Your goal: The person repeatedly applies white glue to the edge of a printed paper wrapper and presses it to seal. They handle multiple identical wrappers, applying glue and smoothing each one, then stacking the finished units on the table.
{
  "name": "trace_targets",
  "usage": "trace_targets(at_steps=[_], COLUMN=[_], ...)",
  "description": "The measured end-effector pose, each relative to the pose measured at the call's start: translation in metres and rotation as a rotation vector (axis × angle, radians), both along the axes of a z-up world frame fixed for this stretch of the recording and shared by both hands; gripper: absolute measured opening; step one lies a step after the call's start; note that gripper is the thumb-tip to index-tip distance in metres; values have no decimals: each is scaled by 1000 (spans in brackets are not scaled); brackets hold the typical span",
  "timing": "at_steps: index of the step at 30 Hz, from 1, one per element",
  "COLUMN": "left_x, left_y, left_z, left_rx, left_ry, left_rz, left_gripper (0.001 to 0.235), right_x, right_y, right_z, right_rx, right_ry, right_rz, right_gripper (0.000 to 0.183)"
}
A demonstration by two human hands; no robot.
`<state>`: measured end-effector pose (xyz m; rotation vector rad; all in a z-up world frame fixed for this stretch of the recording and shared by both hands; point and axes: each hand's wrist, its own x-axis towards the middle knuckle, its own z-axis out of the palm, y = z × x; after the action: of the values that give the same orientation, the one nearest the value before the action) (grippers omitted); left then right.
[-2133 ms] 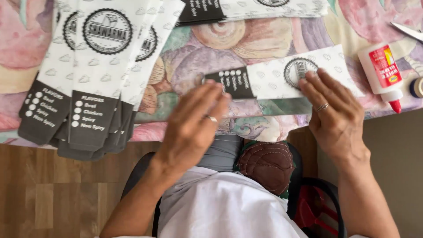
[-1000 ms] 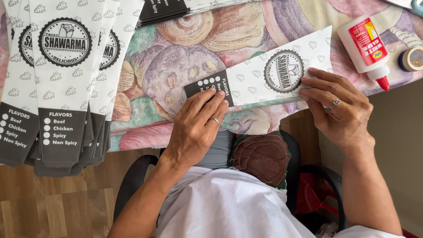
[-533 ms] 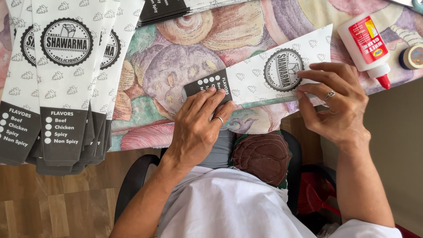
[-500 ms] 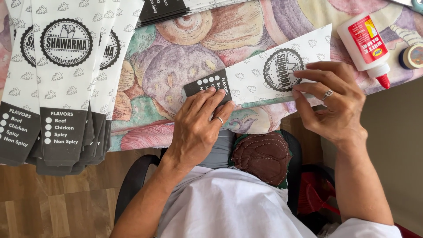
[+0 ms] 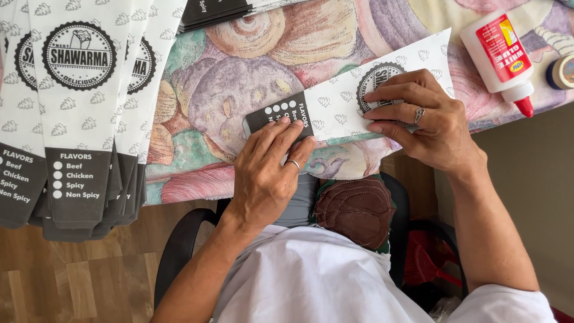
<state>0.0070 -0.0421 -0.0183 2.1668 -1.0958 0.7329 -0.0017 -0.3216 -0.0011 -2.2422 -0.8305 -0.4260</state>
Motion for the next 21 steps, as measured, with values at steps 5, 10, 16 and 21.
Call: trace_targets(at_steps=[5,10,16,21], left_x=[-2,-4,12,27], left_y=[3,-2,-47,-107], left_z=[2,9,15,-21], left_rx=[14,18,-43,82], left_ry=[41,42,18,180], left_rz=[-34,-42,115,405], left_gripper=[10,14,38,24], right_x=[5,9,8,7], right_y=[-2,-3,0,3], right_z=[6,13,16,16], right_rx=[-85,-264,-322,-321], right_ry=[27,104,122,118], right_rz=[4,-6,-2,-21], right_gripper=[29,51,57,58])
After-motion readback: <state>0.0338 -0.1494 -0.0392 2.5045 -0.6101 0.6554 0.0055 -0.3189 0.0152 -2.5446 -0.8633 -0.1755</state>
